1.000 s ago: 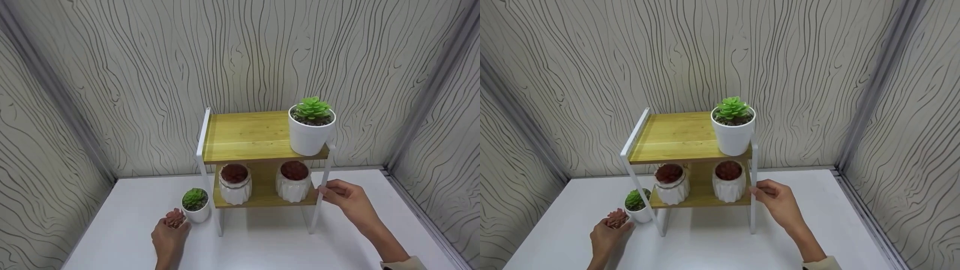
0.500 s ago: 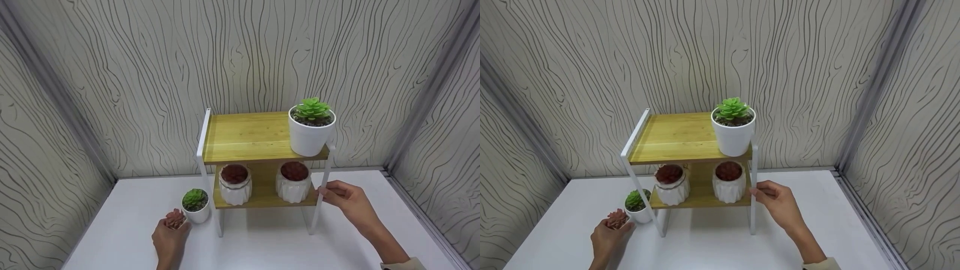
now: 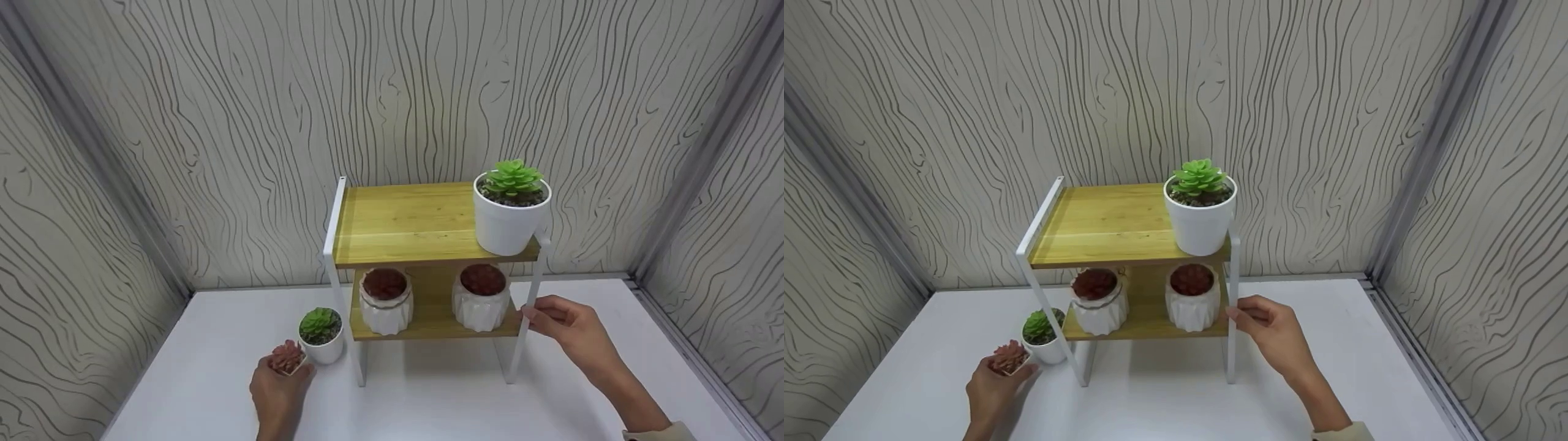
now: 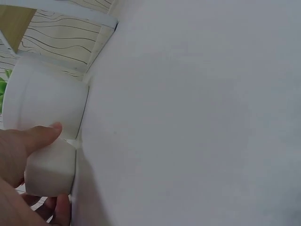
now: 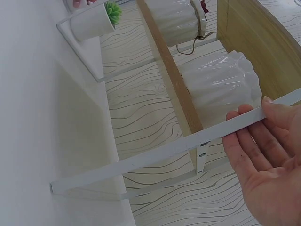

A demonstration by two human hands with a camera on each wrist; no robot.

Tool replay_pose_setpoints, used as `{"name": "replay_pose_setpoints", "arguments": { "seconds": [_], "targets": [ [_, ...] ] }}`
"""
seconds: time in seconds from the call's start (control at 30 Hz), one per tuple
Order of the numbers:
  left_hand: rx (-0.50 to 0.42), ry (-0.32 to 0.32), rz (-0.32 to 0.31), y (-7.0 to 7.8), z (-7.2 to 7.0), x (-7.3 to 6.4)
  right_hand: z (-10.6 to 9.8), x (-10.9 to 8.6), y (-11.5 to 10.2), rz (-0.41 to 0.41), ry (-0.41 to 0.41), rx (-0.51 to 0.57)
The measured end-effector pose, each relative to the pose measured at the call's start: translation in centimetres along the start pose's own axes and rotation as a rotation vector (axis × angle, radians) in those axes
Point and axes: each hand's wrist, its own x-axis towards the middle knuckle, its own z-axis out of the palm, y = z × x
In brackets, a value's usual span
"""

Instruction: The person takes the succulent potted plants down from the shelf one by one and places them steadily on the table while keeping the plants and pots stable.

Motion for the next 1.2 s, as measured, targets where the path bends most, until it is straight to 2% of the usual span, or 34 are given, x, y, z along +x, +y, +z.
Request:
{"name": "replay_pose_setpoints", "arguments": {
  "seconds": [0.23, 0.37, 0.53, 0.8, 1.07, 1.2],
  "targets": [
    [0.068, -0.005, 0.017, 0.2, -0.8, -0.3, 0.1, 0.0, -0.2, 0.015, -0.001, -0.006],
    [0.103, -0.007, 0.050, 0.4, -1.7, -0.7, 0.2, 0.1, -0.3, 0.020, 0.001, -0.016],
    [0.127, -0.008, 0.111, 1.4, -3.1, -1.4, 0.1, 0.2, -0.6, 0.022, 0.003, -0.019],
    [0.072, 0.005, 0.157, 3.3, -5.4, -3.5, -0.1, 0.3, -0.7, 0.012, 0.005, -0.030],
    [0.028, 0.031, 0.216, 5.1, -7.1, -5.4, 0.2, 0.0, -0.4, 0.028, 0.014, 0.024],
    [-0.007, 0.041, 0.294, 6.4, -7.6, -6.5, 0.4, -0.1, -0.5, 0.044, 0.016, -0.003]
  ]
}}
